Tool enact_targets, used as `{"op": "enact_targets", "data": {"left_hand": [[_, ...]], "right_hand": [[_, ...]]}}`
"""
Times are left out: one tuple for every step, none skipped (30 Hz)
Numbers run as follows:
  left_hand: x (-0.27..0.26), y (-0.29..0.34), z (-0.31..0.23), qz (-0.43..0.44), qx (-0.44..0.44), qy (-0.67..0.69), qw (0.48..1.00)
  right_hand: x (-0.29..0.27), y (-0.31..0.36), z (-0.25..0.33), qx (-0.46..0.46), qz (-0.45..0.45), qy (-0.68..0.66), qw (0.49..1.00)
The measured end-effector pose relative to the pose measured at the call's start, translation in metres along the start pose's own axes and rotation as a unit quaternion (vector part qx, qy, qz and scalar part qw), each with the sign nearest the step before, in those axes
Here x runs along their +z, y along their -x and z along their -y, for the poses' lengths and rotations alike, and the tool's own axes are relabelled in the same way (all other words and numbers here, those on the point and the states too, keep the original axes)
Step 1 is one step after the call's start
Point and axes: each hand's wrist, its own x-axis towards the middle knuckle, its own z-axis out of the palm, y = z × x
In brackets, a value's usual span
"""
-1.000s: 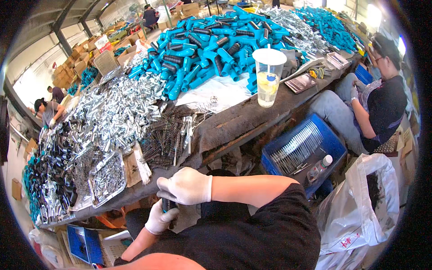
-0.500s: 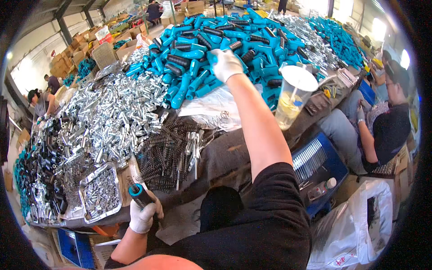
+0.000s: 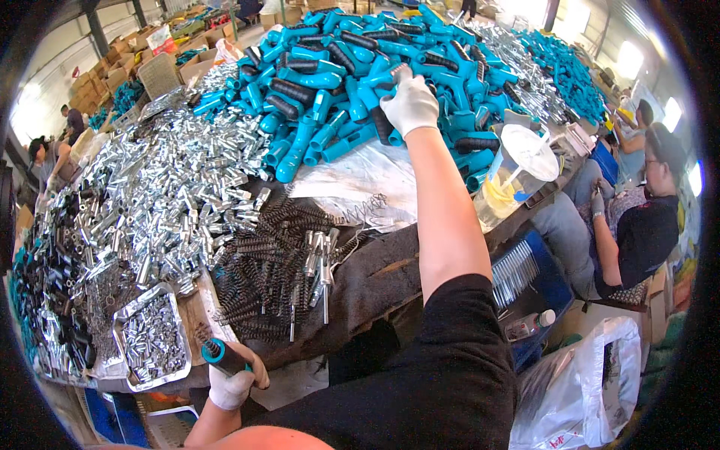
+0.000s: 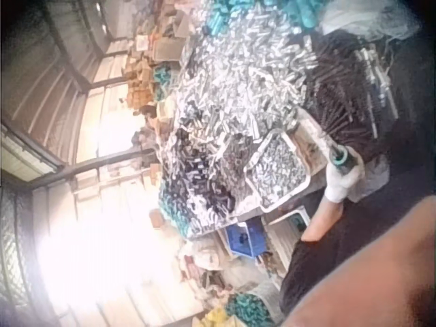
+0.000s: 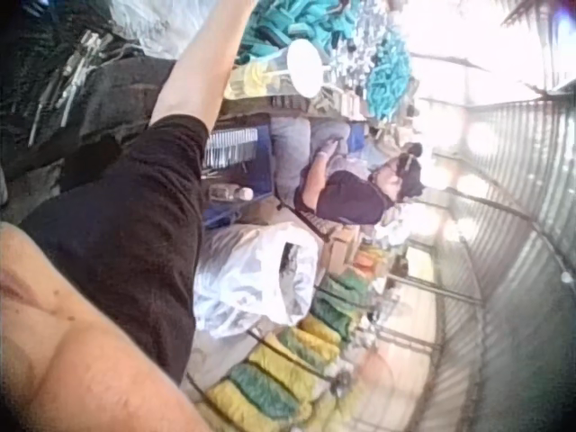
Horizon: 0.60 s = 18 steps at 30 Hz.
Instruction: The person assembles tools by connecting metal tubes, pins, and springs, inserting the mechanisms into plastic handles, and placing the assembled tools into a basket.
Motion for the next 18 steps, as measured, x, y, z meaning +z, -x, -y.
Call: {"op": "enact_targets", "data": {"left_hand": [[-0.003,0.001,0.003,0.012,0.008,0.001,1.0],[-0.002,0.003,0.002,0.001,-0.006,-0.008,1.0],[-0.001,0.003,0.001,-0.004,-0.021,-0.015,1.0],[0.0,0.003,0.0,0.003,-0.027,-0.014,1.0],[0.0,0.001,-0.002,0.004,-0.019,-0.059,0.998],[0.002,0.001,-0.001,-0.002,-0.016,-0.064,0.998],[0.001,0.003,0.001,-0.016,-0.019,-0.066,0.998],[0.0,-0.004,0.006,-0.022,0.01,-0.081,0.996],[0.003,-0.008,0.009,-0.029,0.031,-0.093,0.995],[0.006,-0.006,0.005,-0.063,0.017,-0.083,0.994],[0.011,-0.003,-0.002,-0.047,0.017,-0.131,0.99],[0.016,0.003,-0.011,-0.033,0.018,-0.181,0.983],[0.021,0.008,-0.014,-0.008,0.018,-0.227,0.974],[0.03,0.014,-0.014,-0.007,0.031,-0.208,0.978],[0.035,0.019,-0.012,0.0,0.046,-0.189,0.981],[0.029,0.025,-0.002,-0.004,-0.051,-0.189,0.981],[0.027,0.031,0.007,-0.012,-0.053,-0.176,0.983],[0.027,0.038,0.015,0.003,-0.011,-0.206,0.979]], "right_hand": [[-0.014,0.002,0.011,0.007,-0.019,-0.039,0.999],[-0.027,0.004,0.023,-0.007,-0.043,-0.124,0.991],[-0.041,0.009,0.034,-0.01,-0.046,-0.127,0.991],[-0.053,0.017,0.049,-0.061,-0.07,-0.269,0.959],[-0.064,0.026,0.063,-0.109,-0.09,-0.406,0.903],[-0.075,0.044,0.083,-0.162,-0.039,-0.488,0.857],[-0.087,0.069,0.103,-0.208,0.02,-0.566,0.798],[-0.105,0.089,0.116,-0.23,0.105,-0.585,0.771],[-0.126,0.112,0.128,-0.245,0.194,-0.598,0.738],[-0.142,0.134,0.134,-0.264,0.243,-0.575,0.735],[-0.155,0.148,0.135,-0.329,0.22,-0.492,0.775],[-0.167,0.164,0.137,-0.303,0.244,-0.514,0.765],[-0.177,0.177,0.135,-0.276,0.263,-0.525,0.761],[-0.182,0.186,0.129,-0.279,0.245,-0.532,0.761],[-0.187,0.196,0.125,-0.282,0.224,-0.534,0.765],[-0.194,0.21,0.127,-0.221,0.26,-0.619,0.707],[-0.196,0.219,0.123,-0.215,0.27,-0.639,0.687],[-0.197,0.228,0.122,-0.225,0.279,-0.632,0.688]]}}
